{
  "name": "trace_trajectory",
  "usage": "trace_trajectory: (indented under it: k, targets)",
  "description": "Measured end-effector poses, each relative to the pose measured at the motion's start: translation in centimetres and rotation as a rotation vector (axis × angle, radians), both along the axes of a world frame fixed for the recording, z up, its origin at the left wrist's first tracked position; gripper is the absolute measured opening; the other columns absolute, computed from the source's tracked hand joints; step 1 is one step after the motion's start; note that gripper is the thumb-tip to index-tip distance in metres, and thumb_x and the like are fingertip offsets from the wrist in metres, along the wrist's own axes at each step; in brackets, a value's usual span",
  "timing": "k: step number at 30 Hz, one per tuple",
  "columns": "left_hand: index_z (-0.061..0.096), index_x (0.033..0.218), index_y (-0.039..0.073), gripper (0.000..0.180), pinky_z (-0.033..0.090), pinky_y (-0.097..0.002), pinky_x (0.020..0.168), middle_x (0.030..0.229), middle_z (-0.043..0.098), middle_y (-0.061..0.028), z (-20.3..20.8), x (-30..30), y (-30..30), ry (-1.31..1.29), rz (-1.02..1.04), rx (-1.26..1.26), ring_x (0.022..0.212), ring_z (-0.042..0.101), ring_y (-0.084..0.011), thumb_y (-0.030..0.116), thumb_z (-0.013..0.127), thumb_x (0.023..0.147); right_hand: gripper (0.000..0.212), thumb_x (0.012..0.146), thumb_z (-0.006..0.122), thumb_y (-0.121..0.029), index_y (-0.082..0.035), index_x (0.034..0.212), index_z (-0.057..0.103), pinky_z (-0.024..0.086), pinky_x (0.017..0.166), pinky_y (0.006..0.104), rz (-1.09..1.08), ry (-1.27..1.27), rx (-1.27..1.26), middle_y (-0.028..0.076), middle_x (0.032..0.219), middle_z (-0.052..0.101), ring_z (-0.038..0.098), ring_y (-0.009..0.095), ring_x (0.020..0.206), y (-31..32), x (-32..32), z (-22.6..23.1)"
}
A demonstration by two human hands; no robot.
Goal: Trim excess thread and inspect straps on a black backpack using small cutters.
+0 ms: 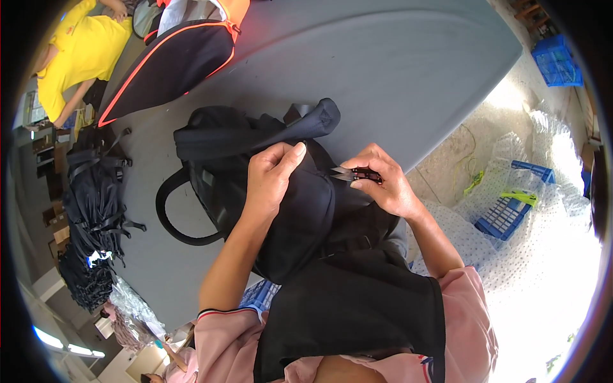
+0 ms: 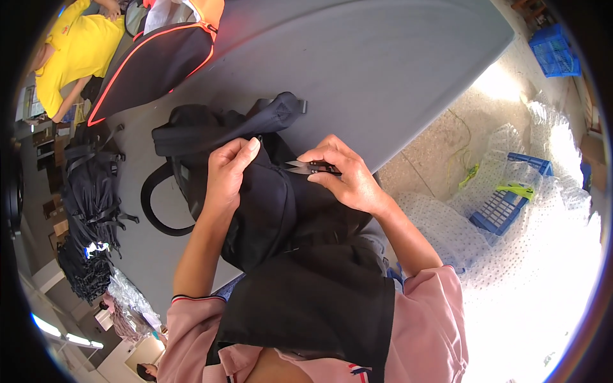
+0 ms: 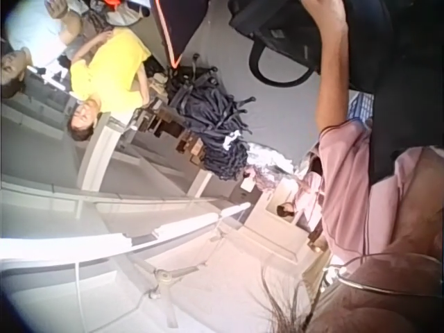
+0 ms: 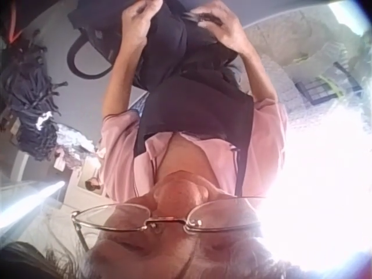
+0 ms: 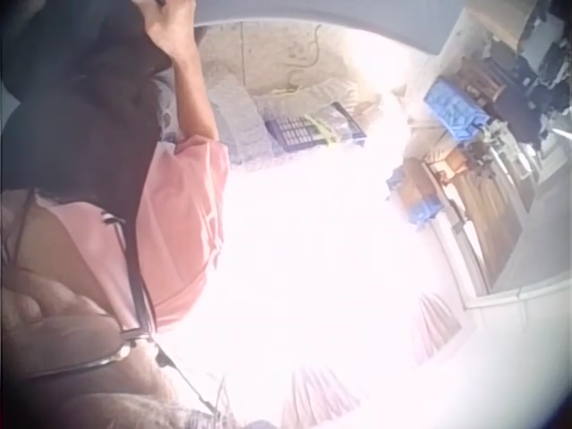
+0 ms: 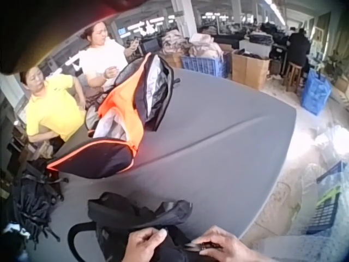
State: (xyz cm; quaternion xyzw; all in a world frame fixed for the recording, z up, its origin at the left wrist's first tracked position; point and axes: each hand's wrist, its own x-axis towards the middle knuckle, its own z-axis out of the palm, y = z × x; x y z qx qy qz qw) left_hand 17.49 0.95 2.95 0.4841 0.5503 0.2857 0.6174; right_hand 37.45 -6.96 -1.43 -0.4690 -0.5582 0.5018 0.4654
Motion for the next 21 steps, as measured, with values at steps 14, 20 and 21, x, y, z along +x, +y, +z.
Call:
trace_trajectory:
  k: [14, 20, 21]
  targets:
    - [0.058, 0.065, 0.003, 0.030, 0.026, -0.0217, 0.055, 0.063, 0.045, 0.0078, -0.3, -0.1, -0.1, -0.050, 0.022, -0.075, 0.060, 0.033, -0.0031, 0.023, 0.065, 0.086, 0.032, 0.070, 0.067, 0.007, -0.008, 0.099, 0.068, 0.045, 0.062, 0.0302, 0.014, -0.156, 0.143, 0.003, 0.082, 0.055, 0.056, 0.016, 0.072, 1.6, -0.1, 0.9]
    - [0.057, 0.065, 0.003, 0.030, 0.026, -0.0219, 0.056, 0.063, 0.045, 0.0078, -0.4, -0.2, 0.0, -0.060, 0.021, -0.088, 0.060, 0.033, -0.0031, 0.023, 0.065, 0.086, 0.030, 0.071, 0.066, 0.008, -0.006, 0.097, 0.069, 0.046, 0.063, 0.0302, 0.078, -0.286, 0.102, 0.005, 0.083, 0.055, 0.057, 0.017, 0.075, 2.0, 0.2, 2.0]
    - [0.057, 0.065, 0.003, 0.030, 0.026, -0.0219, 0.056, 0.064, 0.045, 0.0077, -0.4, -0.2, 0.1, -0.054, 0.024, -0.095, 0.060, 0.033, -0.0031, 0.023, 0.065, 0.086, 0.028, 0.071, 0.066, 0.008, -0.005, 0.096, 0.069, 0.045, 0.063, 0.0293, 0.077, -0.285, 0.089, 0.004, 0.082, 0.055, 0.056, 0.016, 0.075, 2.1, 0.1, 2.1]
